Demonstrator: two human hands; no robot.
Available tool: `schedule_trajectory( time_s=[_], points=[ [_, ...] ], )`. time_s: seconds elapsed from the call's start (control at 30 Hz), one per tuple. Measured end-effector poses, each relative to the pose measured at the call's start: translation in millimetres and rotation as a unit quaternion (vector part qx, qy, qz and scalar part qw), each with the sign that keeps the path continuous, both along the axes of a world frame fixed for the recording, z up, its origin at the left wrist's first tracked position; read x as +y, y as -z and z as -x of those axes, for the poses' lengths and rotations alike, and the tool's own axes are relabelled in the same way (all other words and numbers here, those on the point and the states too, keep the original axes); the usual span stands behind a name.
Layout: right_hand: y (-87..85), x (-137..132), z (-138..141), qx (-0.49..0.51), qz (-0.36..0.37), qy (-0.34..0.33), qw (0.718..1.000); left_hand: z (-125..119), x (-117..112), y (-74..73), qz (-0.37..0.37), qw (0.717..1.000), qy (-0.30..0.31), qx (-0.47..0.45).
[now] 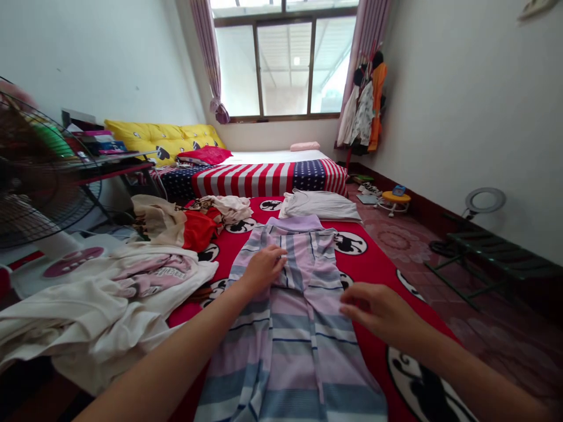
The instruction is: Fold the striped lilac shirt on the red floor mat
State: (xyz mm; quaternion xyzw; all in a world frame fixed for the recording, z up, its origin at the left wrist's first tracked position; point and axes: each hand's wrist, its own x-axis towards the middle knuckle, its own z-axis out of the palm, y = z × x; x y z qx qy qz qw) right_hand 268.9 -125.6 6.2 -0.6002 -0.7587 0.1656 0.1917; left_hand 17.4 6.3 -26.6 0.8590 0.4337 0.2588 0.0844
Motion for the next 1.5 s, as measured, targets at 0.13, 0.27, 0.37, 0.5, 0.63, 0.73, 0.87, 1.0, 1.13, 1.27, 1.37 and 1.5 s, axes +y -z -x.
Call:
schedule_trajectory(
  time_s=[0.13, 0.27, 0.37, 0.5, 0.63, 0.73, 0.87, 1.0, 1.13, 1.27, 1.37, 1.5],
  points=[
    [1.2, 84, -11, 0.015, -0.081, 0.075, 0.994, -9, 34, 4.1, 0.01, 1.0, -0.001, 0.005],
    [10.3, 149, -14, -0.009, -0.071, 0.154, 0.986, -11, 57, 11.0, 0.02, 0.998, -0.007, 0.059],
    [19.2, 169, -8, -0.039, -0.056, 0.181, 0.981, -11, 63, 17.8, 0.025, 0.996, -0.015, 0.084],
    [27.0, 169, -4, -0.102, -0.049, 0.184, 0.976, -9, 63, 25.7, 0.025, 0.996, -0.034, 0.078],
    [27.6, 159, -14, -0.098, -0.055, 0.205, 0.972, -8, 58, 27.0, 0.035, 0.995, -0.04, 0.079],
    [24.1, 153, -18, -0.121, -0.025, 0.211, 0.97, -9, 55, 25.7, 0.05, 0.995, -0.031, 0.086],
    [18.7, 146, -2, -0.15, -0.172, 0.172, 0.958, -9, 53, 26.2, 0.039, 0.995, -0.04, 0.077],
    [33.7, 143, 17, -0.149, -0.181, -0.013, 0.972, -9, 54, 29.7, 0.036, 0.996, -0.055, 0.067],
    [59.2, 146, 19, -0.216, -0.063, -0.03, 0.974, -11, 56, 31.5, 0.054, 0.994, -0.066, 0.063],
    [54.2, 151, 19, -0.225, -0.021, -0.033, 0.974, -8, 58, 23.5, 0.051, 0.996, -0.074, -0.022],
    [33.0, 155, 28, -0.206, -0.044, -0.033, 0.977, 9, 61, 11.0, -0.001, 0.975, -0.171, -0.14],
    [10.7, 166, 56, -0.094, -0.143, -0.024, 0.985, 45, 65, 3.6, -0.02, 0.928, -0.334, -0.164]
  ],
)
